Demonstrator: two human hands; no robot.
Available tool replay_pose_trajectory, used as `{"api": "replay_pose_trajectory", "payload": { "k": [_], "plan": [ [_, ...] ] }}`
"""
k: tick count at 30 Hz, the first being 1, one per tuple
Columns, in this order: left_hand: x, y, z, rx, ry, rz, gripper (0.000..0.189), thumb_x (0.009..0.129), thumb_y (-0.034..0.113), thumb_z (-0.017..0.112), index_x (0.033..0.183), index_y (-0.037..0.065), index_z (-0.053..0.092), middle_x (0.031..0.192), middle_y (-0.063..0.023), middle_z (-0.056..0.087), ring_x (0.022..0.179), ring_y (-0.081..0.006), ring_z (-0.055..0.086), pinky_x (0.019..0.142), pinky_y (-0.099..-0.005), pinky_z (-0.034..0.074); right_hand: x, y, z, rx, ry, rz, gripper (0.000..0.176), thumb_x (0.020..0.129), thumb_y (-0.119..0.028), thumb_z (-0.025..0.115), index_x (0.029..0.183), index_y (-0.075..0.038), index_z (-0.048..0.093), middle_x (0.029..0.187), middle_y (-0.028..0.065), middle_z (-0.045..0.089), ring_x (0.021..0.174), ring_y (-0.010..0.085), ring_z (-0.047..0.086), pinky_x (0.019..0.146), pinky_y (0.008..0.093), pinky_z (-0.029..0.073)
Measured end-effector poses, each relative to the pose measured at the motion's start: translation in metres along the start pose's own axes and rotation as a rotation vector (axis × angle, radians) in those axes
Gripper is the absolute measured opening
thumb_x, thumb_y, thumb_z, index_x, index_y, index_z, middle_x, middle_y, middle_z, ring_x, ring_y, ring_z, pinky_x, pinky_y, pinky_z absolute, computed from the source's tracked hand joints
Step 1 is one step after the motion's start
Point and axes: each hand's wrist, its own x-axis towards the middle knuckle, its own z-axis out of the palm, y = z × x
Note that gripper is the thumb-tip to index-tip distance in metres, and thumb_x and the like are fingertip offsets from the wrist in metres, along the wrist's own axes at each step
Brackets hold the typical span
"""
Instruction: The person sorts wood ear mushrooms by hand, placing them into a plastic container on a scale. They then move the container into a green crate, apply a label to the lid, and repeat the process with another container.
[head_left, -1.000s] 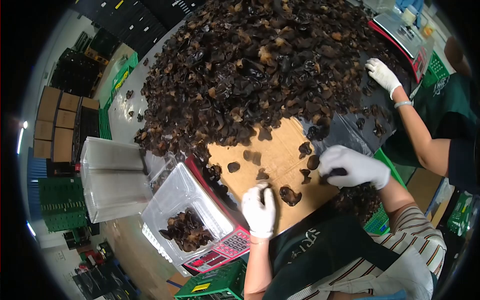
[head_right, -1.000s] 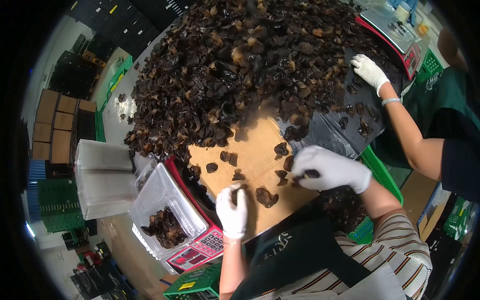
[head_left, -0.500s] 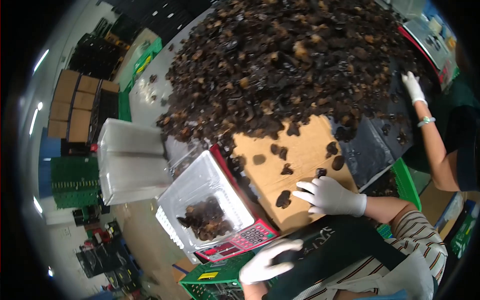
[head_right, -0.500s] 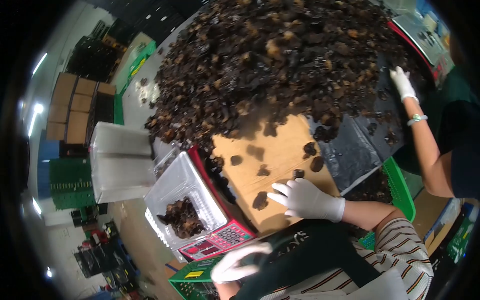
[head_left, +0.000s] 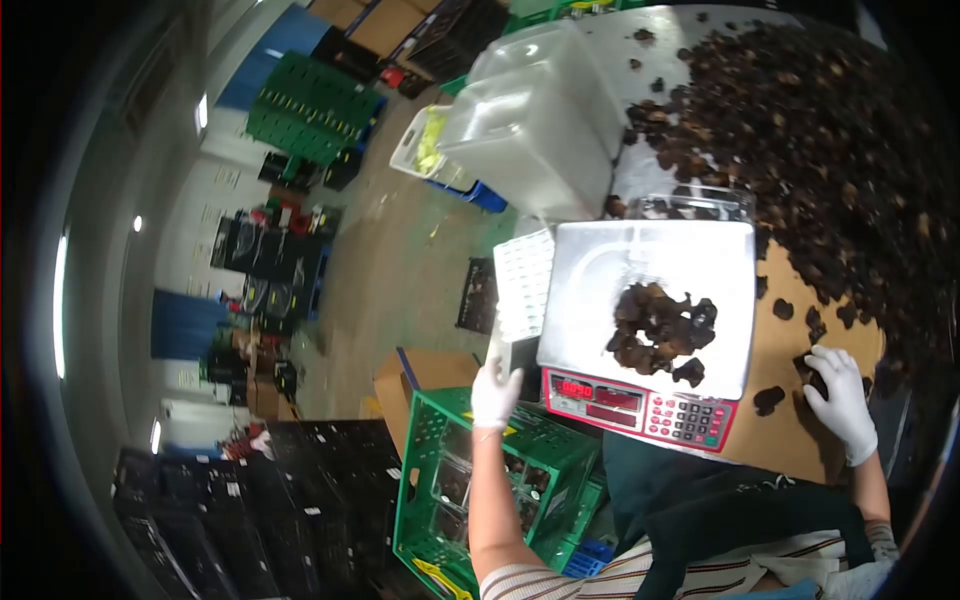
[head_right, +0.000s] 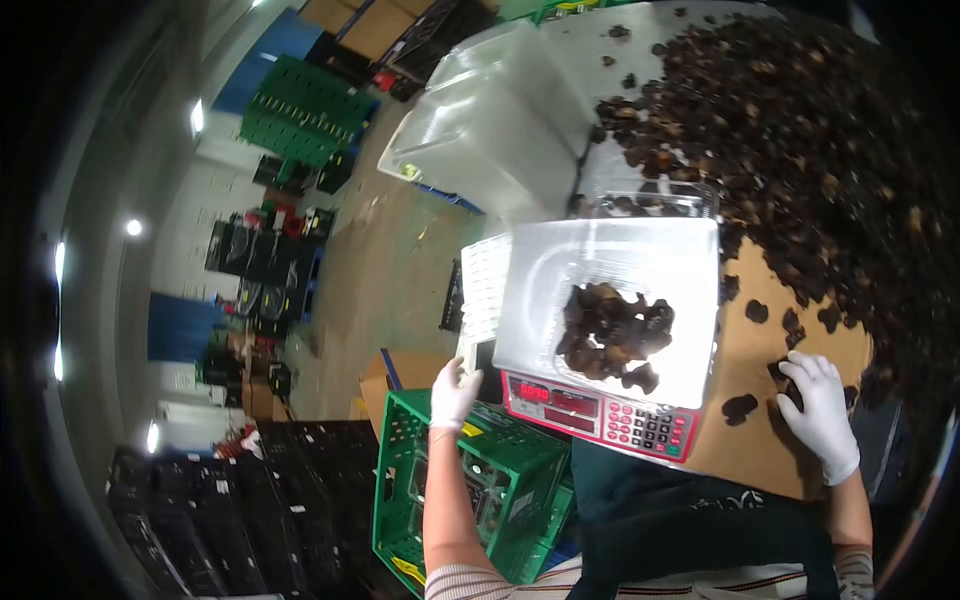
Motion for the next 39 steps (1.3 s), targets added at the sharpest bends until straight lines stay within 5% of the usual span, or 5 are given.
{"api": "replay_pose_trajectory", "payload": {
  "k": [3, 15, 25, 33, 39],
  "plan": [
    [0.026, -0.007, 0.042, 0.057, -0.010, -0.001, 0.108, 0.066, 0.045, 0.077, 0.142, -0.007, 0.022, 0.128, -0.0296, 0.049, 0.119, -0.0428, 0.049, 0.098, -0.0437, 0.042, 0.010, -0.007, -0.004, 0.014, -0.010, 0.003, 0.035, 0.071, -0.010, 0.065, 0.105, -0.001, 0.059, 0.114, 0.0160, 0.057, 0.106, 0.0344, 0.050, 0.093, 0.0408, 0.039],
    [0.035, 0.006, 0.069, -0.087, 0.186, -0.028, 0.121, 0.061, 0.044, 0.082, 0.141, -0.014, 0.012, 0.121, -0.0309, 0.052, 0.107, -0.0438, 0.051, 0.095, -0.0446, 0.040, 0.013, -0.001, -0.016, -0.035, -0.013, 0.123, 0.037, 0.073, -0.008, 0.064, 0.108, 0.000, 0.058, 0.118, 0.0166, 0.055, 0.111, 0.0353, 0.049, 0.098, 0.0404, 0.037],
    [0.041, -0.045, 0.026, -0.503, -0.126, -0.218, 0.113, 0.067, 0.029, 0.084, 0.145, -0.009, 0.011, 0.128, -0.0262, 0.050, 0.114, -0.0282, 0.055, 0.094, -0.0342, 0.045, 0.095, 0.036, -0.015, -0.159, 0.239, 0.173, 0.056, 0.083, -0.017, 0.062, 0.135, -0.006, 0.045, 0.146, 0.0178, 0.035, 0.136, 0.0374, 0.029, 0.112, 0.0439, 0.023],
    [0.032, -0.094, -0.004, -0.728, 0.031, -0.348, 0.068, 0.096, 0.045, 0.049, 0.144, 0.001, 0.030, 0.129, -0.0179, 0.052, 0.112, -0.0252, 0.054, 0.093, -0.0362, 0.044, 0.061, -0.015, 0.006, -0.292, -0.239, 0.117, 0.069, 0.071, -0.019, 0.070, 0.134, -0.007, 0.046, 0.151, 0.0167, 0.024, 0.139, 0.0461, 0.013, 0.114, 0.0527, 0.016],
    [0.033, -0.090, 0.016, -0.795, -0.051, -0.315, 0.069, 0.097, 0.050, 0.043, 0.144, 0.002, 0.031, 0.129, -0.0184, 0.052, 0.110, -0.0265, 0.055, 0.093, -0.0370, 0.045, 0.072, 0.005, -0.017, -0.135, 0.072, 0.102, 0.055, 0.080, -0.007, 0.062, 0.133, -0.003, 0.046, 0.132, 0.0201, 0.051, 0.120, 0.0369, 0.050, 0.102, 0.0403, 0.040]
  ]
}}
